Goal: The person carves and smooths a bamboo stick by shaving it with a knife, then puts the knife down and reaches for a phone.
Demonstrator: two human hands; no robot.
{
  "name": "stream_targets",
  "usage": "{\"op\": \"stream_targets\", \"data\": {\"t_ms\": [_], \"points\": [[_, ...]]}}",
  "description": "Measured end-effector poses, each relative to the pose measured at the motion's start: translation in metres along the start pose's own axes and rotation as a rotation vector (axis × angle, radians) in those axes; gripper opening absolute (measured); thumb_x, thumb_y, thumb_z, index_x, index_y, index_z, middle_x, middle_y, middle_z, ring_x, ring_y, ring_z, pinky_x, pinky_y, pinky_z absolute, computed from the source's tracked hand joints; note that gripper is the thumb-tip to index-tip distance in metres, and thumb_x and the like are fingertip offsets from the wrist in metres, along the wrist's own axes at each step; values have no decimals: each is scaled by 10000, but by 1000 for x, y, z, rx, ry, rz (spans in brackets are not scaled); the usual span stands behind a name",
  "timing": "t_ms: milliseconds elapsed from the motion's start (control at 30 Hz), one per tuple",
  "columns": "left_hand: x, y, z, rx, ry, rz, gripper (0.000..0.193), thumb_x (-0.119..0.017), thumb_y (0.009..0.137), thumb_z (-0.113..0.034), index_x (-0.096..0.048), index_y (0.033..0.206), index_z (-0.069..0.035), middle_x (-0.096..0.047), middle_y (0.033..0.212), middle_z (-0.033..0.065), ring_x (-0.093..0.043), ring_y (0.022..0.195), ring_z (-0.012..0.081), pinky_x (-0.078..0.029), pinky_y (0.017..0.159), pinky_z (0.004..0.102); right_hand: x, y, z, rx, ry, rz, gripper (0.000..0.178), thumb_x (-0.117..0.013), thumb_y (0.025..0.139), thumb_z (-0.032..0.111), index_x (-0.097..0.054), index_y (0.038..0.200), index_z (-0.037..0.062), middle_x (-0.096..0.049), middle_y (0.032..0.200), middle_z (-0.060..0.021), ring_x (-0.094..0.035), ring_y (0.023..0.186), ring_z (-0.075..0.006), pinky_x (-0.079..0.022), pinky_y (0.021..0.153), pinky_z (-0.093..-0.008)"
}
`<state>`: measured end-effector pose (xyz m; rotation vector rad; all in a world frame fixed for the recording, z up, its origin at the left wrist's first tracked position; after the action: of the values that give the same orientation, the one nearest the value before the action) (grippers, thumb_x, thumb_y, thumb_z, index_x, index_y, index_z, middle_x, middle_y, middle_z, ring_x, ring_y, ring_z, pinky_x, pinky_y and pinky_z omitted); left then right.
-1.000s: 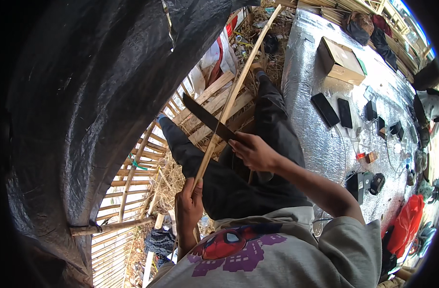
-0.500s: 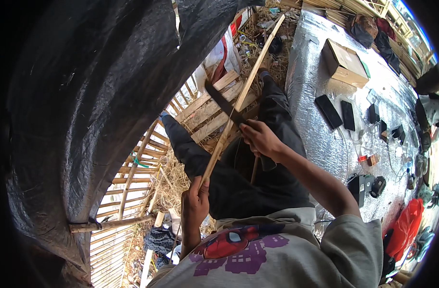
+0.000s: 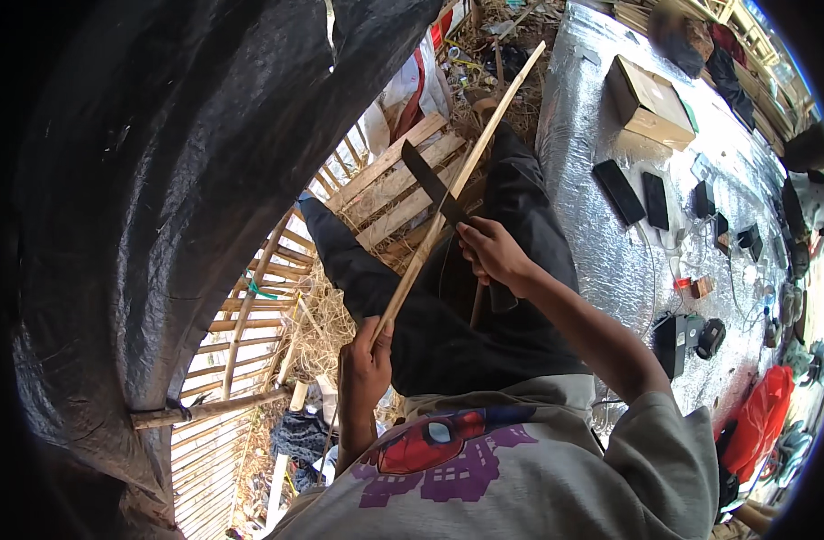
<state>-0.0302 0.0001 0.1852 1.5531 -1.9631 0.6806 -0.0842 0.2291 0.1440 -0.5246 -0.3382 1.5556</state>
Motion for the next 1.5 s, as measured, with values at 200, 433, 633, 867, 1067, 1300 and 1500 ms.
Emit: {"op": "stream_targets", "data": {"t_ms": [200, 433, 633, 867, 1067, 1300, 1500], "points": [[-1, -5, 9, 6, -5, -11, 214, -497, 989, -285, -552, 1000, -78, -598, 688, 224, -592, 652, 437, -400, 501, 502, -13, -3, -16, -72, -8, 47, 279, -444, 1014, 316, -457, 867, 79, -413, 656, 26, -368, 452, -57, -337, 396, -239], [0, -3, 4, 1, 35, -8, 204, -489, 992, -262, -537, 955, -68, -588, 659, 207, -593, 640, 431, -399, 496, 503, -29, -14, -27, -150, -29, 150, 306, -414, 1022, 317, -441, 835, 77, -401, 660, 18, -384, 462, -75, -351, 410, -257], [1, 1, 4, 32, 54, -4, 188, -497, 988, -254, -539, 951, -75, -600, 676, 205, -600, 646, 428, -414, 504, 492, -51, -29, -31, -193, -60, 218, 300, -422, 1021, 307, -440, 826, 79, -396, 651, 22, -365, 451, -72, -355, 405, -254], [-6, -3, 8, 20, 64, 6, 182, -501, 983, -252, -534, 951, -75, -602, 685, 207, -600, 661, 428, -415, 522, 511, -51, -35, -40, -219, -41, 227, 296, -415, 1024, 299, -440, 828, 79, -395, 645, 23, -379, 465, -68, -352, 415, -250], [-13, -3, 13, 11, 77, -3, 185, -507, 979, -255, -538, 942, -76, -595, 675, 210, -596, 652, 429, -411, 521, 513, -54, -46, -48, -246, -92, 256, 309, -419, 1024, 314, -448, 831, 75, -399, 654, 29, -374, 473, -68, -353, 417, -259], [-18, -5, 21, 50, 78, 62, 190, -506, 980, -232, -519, 940, -47, -625, 709, 200, -623, 678, 411, -450, 550, 478, -56, -42, -65, -254, 10, 245, 303, -444, 1015, 328, -472, 850, 75, -411, 651, 28, -355, 458, -55, -333, 417, -243], [5, -8, 29, 79, -131, -23, 201, -580, 946, -207, -513, 961, -19, -662, 749, 143, -670, 724, 327, -498, 618, 408, -70, -42, -64, -230, 81, 294, 305, -451, 1008, 336, -470, 830, 88, -406, 641, 31, -352, 466, -65, -335, 432, -259]]}}
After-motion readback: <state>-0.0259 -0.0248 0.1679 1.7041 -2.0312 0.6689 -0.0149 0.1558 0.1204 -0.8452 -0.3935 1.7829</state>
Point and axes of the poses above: each hand's wrist, its own y-axis towards the middle knuckle, its own x-axis out of the back of the hand, z = x × y, the point moved 7 cm from there along y, towards the middle knuckle
